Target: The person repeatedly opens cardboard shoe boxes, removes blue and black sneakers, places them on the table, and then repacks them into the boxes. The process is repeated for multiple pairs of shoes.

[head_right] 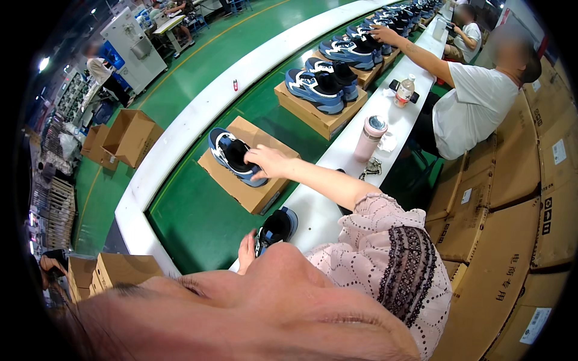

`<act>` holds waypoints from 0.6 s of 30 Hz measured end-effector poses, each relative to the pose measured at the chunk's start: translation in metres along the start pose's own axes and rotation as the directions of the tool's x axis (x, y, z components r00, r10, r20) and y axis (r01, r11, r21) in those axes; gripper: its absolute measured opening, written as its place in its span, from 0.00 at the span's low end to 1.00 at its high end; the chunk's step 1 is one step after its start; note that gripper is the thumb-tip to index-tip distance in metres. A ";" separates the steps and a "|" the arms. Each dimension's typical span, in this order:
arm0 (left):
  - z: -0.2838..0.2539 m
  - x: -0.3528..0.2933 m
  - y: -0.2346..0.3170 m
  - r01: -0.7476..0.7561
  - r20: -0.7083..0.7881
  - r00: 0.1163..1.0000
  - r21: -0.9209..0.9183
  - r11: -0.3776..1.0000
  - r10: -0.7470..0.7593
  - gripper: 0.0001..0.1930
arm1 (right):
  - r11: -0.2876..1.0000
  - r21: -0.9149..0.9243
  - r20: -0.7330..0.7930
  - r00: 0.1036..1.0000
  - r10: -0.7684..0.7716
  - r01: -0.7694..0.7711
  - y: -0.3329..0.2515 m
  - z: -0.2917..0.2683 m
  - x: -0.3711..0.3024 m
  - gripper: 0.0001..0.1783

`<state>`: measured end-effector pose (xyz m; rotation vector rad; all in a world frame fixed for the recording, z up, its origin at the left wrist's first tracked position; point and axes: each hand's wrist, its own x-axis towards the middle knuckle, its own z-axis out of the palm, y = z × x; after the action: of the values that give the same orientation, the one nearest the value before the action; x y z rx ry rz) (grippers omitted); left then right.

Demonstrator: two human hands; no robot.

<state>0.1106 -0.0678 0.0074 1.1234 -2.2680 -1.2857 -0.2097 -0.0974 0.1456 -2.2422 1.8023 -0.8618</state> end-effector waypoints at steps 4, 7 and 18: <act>0.002 0.003 -0.004 0.050 -0.005 0.999 0.043 0.998 -0.050 0.23 | 0.989 0.068 -0.071 0.989 0.133 -0.128 -0.006 0.011 -0.009 0.32; 0.003 0.000 -0.007 0.089 -0.011 0.996 0.058 0.994 -0.088 0.22 | 0.987 0.083 -0.092 0.985 0.146 -0.139 -0.002 0.013 -0.010 0.33; 0.004 0.001 -0.015 0.100 -0.018 0.995 0.033 0.994 -0.099 0.21 | 0.954 0.258 -0.274 0.936 0.221 -0.150 -0.014 -0.003 -0.039 0.36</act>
<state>0.1147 -0.0711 -0.0072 1.2689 -2.2553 -1.2737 -0.2041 -0.0565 0.1412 -1.8396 1.8788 -1.3563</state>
